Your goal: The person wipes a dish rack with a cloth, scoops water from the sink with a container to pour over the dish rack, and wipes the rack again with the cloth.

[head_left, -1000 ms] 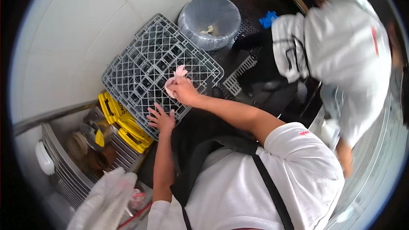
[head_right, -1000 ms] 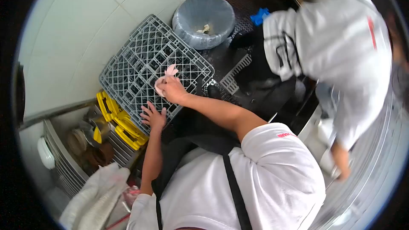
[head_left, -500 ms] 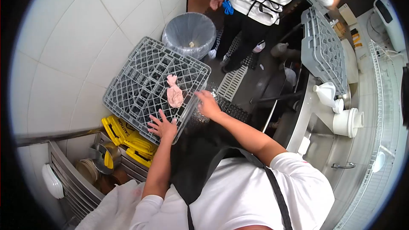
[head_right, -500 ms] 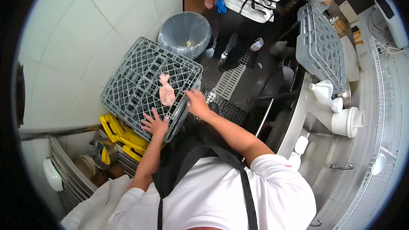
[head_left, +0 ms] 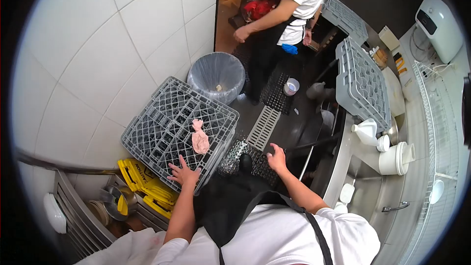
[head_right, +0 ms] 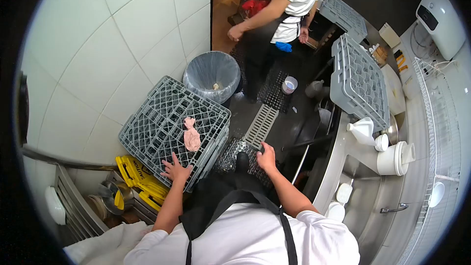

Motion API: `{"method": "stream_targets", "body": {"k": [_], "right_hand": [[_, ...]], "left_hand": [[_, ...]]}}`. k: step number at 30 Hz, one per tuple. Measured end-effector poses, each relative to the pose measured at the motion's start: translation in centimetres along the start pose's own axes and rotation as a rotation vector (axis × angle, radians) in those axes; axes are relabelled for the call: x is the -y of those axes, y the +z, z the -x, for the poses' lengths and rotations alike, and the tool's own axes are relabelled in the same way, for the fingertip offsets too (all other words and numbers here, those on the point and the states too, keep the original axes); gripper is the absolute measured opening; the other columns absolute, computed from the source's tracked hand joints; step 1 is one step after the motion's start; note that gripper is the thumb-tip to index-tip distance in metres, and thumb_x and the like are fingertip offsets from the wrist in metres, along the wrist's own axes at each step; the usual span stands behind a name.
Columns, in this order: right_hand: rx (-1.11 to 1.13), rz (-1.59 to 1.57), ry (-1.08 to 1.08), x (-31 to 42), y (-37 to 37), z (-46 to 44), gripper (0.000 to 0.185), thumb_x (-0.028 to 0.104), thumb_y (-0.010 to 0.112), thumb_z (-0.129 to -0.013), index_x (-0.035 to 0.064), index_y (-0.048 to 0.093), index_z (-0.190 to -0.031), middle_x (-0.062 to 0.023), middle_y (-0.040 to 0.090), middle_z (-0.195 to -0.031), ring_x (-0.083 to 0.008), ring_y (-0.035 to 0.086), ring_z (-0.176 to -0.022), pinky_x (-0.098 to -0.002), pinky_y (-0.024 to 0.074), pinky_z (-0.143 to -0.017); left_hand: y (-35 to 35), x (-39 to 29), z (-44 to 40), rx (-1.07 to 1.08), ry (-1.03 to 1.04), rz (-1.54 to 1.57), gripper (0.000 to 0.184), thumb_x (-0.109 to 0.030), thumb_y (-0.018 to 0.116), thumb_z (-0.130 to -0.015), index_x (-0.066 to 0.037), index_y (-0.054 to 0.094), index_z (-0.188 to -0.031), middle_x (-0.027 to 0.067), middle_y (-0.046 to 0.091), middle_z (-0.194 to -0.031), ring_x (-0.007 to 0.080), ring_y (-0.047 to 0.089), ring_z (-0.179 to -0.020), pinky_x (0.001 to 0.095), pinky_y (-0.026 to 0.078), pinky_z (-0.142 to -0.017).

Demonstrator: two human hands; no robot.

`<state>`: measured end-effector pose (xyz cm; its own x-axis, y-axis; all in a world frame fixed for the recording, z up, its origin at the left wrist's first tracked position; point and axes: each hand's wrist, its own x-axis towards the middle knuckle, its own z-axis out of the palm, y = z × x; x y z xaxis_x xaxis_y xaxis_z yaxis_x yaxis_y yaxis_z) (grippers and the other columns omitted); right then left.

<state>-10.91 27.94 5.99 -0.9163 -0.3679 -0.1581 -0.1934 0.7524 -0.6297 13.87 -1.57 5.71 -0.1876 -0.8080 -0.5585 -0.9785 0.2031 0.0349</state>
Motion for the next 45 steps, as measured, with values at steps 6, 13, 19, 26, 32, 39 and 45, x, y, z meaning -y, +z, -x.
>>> {"method": "stream_targets", "body": {"k": [6, 13, 19, 26, 32, 39, 45], "right_hand": [[0.167, -0.305, 0.236, -0.5, -0.6, 0.2, 0.072, 0.008, 0.069, -0.086, 0.0096, 0.041, -0.152, -0.0229, 0.066, -0.120, -0.0336, 0.063, -0.116, -0.0403, 0.0483, -0.102], [0.245, -0.374, 0.152, -0.3, 0.6, -1.8, 0.092, 0.005, 0.068, -0.088, 0.0104, 0.015, -0.164, -0.0173, 0.075, -0.102, -0.0239, 0.070, -0.099, -0.0353, 0.0524, -0.092], [0.266, 0.020, 0.154, -0.8, -1.2, 1.1, 0.087, 0.007, 0.068, -0.090, 0.0099, 0.020, -0.162, -0.0166, 0.074, -0.107, -0.0232, 0.070, -0.100, -0.0341, 0.0520, -0.093], [0.063, -0.592, 0.236, -0.8, -4.9, 10.8, 0.065, 0.007, 0.068, -0.093, 0.0026, 0.041, -0.152, -0.0087, 0.070, -0.105, -0.0143, 0.065, -0.095, -0.0295, 0.0521, -0.089], [-0.231, -1.007, 0.221, 1.7, -8.5, 22.2, 0.043, 0.007, 0.066, -0.095, -0.0012, 0.057, -0.136, -0.0110, 0.068, -0.109, -0.0183, 0.066, -0.098, -0.0330, 0.0540, -0.094], [-0.583, -1.017, 0.129, 0.1, -13.6, 28.1, 0.030, 0.003, 0.064, -0.096, -0.0024, 0.064, -0.125, -0.0090, 0.070, -0.103, -0.0151, 0.067, -0.092, -0.0300, 0.0548, -0.088], [-0.779, -1.049, 0.061, -2.2, -16.4, 35.5, 0.026, 0.008, 0.063, -0.097, -0.0026, 0.066, -0.121, -0.0097, 0.070, -0.102, -0.0179, 0.067, -0.093, -0.0321, 0.0528, -0.091]], "left_hand": [[-0.3, 0.2, 0.2, -0.011, 0.014, 0.011, 0.121, -0.053, 0.083, -0.073, -0.036, 0.004, -0.163, 0.0343, 0.008, -0.163, 0.0474, 0.030, -0.146, 0.0709, 0.004, -0.118], [-2.8, -0.4, 1.0, 0.088, -0.018, -0.010, 0.120, -0.047, 0.085, -0.073, -0.036, 0.005, -0.163, 0.0307, 0.015, -0.162, 0.0459, 0.031, -0.146, 0.0681, 0.011, -0.119], [-1.4, 0.2, -0.1, 0.055, -0.006, -0.023, 0.118, -0.048, 0.084, -0.070, -0.034, 0.011, -0.162, 0.0325, 0.018, -0.159, 0.0452, 0.037, -0.142, 0.0738, 0.011, -0.116], [-1.2, 0.0, 1.0, 0.053, 0.015, -0.048, 0.118, -0.047, 0.078, -0.077, -0.035, -0.002, -0.163, 0.0323, 0.009, -0.162, 0.0500, 0.030, -0.143, 0.0737, 0.009, -0.116], [1.6, 1.6, 0.1, -0.042, 0.077, -0.044, 0.113, -0.063, 0.072, -0.080, -0.035, 0.001, -0.164, 0.0340, 0.004, -0.164, 0.0509, 0.020, -0.148, 0.0749, 0.010, -0.114], [3.0, 3.6, 1.6, -0.129, 0.201, -0.028, 0.089, -0.068, 0.048, -0.095, -0.028, 0.009, -0.165, 0.0350, -0.002, -0.165, 0.0506, 0.004, -0.153, 0.0740, 0.004, -0.115], [4.2, 4.2, 2.9, -0.129, 0.270, -0.163, 0.076, -0.064, 0.035, -0.102, -0.024, 0.015, -0.164, 0.0360, -0.003, -0.164, 0.0502, 0.001, -0.154, 0.0735, 0.001, -0.115]]}}
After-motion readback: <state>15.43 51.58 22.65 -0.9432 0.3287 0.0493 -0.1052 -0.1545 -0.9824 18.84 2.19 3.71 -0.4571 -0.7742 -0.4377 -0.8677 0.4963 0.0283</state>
